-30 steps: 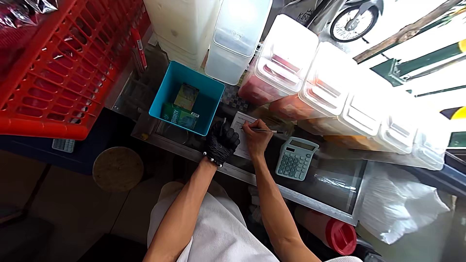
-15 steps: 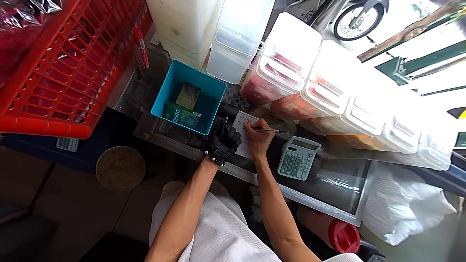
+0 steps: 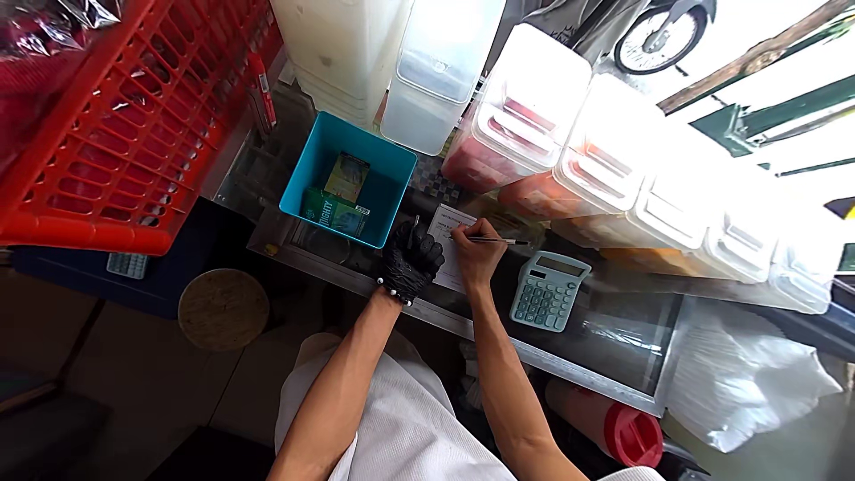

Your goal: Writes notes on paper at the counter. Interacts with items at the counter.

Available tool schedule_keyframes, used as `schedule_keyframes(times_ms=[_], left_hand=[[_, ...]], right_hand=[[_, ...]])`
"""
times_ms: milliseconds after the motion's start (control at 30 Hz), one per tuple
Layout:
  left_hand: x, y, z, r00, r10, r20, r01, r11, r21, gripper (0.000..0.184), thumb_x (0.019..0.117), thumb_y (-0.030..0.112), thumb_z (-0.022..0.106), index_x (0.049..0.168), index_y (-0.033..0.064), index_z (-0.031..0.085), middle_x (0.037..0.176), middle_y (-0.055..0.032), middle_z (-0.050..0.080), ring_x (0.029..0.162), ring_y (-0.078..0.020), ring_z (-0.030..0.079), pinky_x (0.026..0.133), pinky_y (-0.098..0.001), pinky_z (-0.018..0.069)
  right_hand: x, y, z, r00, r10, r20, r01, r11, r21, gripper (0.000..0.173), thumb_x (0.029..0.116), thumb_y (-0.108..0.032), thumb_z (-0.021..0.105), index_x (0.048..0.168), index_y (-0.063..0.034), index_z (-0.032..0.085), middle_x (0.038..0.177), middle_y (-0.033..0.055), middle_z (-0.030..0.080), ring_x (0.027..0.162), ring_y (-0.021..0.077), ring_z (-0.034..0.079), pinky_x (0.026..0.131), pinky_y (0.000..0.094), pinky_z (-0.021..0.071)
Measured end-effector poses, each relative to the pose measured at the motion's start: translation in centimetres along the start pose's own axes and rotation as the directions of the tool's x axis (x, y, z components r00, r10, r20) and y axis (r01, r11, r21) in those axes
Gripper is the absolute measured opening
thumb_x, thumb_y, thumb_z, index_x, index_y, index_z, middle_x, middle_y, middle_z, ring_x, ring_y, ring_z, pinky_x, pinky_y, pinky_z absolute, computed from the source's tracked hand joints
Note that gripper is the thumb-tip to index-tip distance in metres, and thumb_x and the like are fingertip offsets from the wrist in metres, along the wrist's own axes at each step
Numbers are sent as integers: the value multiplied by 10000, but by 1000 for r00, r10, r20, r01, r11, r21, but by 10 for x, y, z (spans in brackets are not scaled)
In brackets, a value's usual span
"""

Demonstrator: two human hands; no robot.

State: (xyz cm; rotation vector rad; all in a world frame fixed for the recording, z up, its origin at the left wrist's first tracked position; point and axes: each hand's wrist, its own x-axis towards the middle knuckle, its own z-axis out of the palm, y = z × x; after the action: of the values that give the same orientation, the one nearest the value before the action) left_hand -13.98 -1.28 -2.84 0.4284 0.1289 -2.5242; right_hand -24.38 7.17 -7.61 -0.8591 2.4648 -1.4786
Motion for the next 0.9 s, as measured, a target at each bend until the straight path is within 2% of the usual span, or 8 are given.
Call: schedule_keyframes(times_ms=[67, 133, 200, 267, 667, 733, 833, 900], left_hand=[[-1, -1, 4, 1000, 18, -16, -17, 1000, 14, 559, 1099, 296, 232, 591, 194, 441, 464, 57, 424, 383, -62, 434, 381, -220, 378], [0, -2, -4, 999, 30, -30, -30, 999, 24, 534, 1095, 323, 300, 598, 199, 448, 464, 66, 413, 382, -60, 424, 383, -220, 372], [9, 2, -42, 983, -46, 176, 49, 999, -10, 429, 1031, 405, 484, 655, 208, 543, 528, 81, 426, 461, -76, 446, 463, -241, 382], [16, 5, -61, 958, -89, 272, 93, 996, -2, 381, 990, 437, 548, 678, 218, 569, 551, 91, 423, 490, -81, 450, 492, -249, 394], [16, 4, -59, 960, -84, 266, 86, 996, 6, 378, 980, 427, 578, 667, 216, 556, 536, 96, 396, 468, -78, 419, 474, -248, 371], [16, 5, -59, 960, -84, 267, 82, 996, 16, 382, 980, 430, 576, 663, 217, 558, 536, 97, 402, 468, -80, 426, 472, -248, 375], [15, 6, -57, 964, -79, 252, 73, 997, 35, 382, 991, 443, 563, 688, 210, 579, 538, 86, 422, 460, -84, 432, 459, -247, 379], [15, 6, -57, 964, -85, 253, 81, 996, 27, 377, 988, 442, 568, 693, 209, 585, 535, 86, 420, 454, -85, 424, 456, -252, 373]], right_hand=[[0, 0, 0, 1000, 4, -3, -4, 1000, 13, 333, 877, -132, 757, 667, -137, 499, 558, -13, 525, 436, 76, 438, 411, 251, 336], [1, 0, 1, 1000, 10, -1, -10, 1000, 2, 330, 860, -121, 766, 667, -141, 500, 567, -19, 529, 451, 72, 445, 424, 252, 347], [4, 0, 3, 1000, 9, -18, -9, 999, -33, 320, 837, -118, 774, 652, -137, 514, 574, -24, 530, 475, 68, 458, 448, 260, 360], [8, 1, 6, 999, 8, -49, -10, 999, -52, 320, 851, -132, 770, 652, -137, 519, 568, -36, 516, 477, 61, 456, 456, 260, 363], [10, 5, 8, 998, 9, -64, -12, 999, -48, 314, 850, -119, 764, 661, -141, 514, 578, -42, 516, 487, 53, 464, 462, 251, 370], [12, 9, 5, 996, 34, -77, -29, 998, 62, 281, 862, -109, 751, 680, -131, 538, 588, -48, 529, 496, 42, 476, 469, 231, 392], [17, 7, -10, 974, 219, -63, -175, 897, 407, 267, 941, -94, 706, 741, -133, 534, 620, -46, 558, 487, 41, 510, 461, 205, 474], [17, 6, -19, 963, 250, -100, -201, 916, 347, 278, 932, -124, 723, 731, -132, 531, 588, -44, 546, 462, 49, 497, 444, 220, 451]])
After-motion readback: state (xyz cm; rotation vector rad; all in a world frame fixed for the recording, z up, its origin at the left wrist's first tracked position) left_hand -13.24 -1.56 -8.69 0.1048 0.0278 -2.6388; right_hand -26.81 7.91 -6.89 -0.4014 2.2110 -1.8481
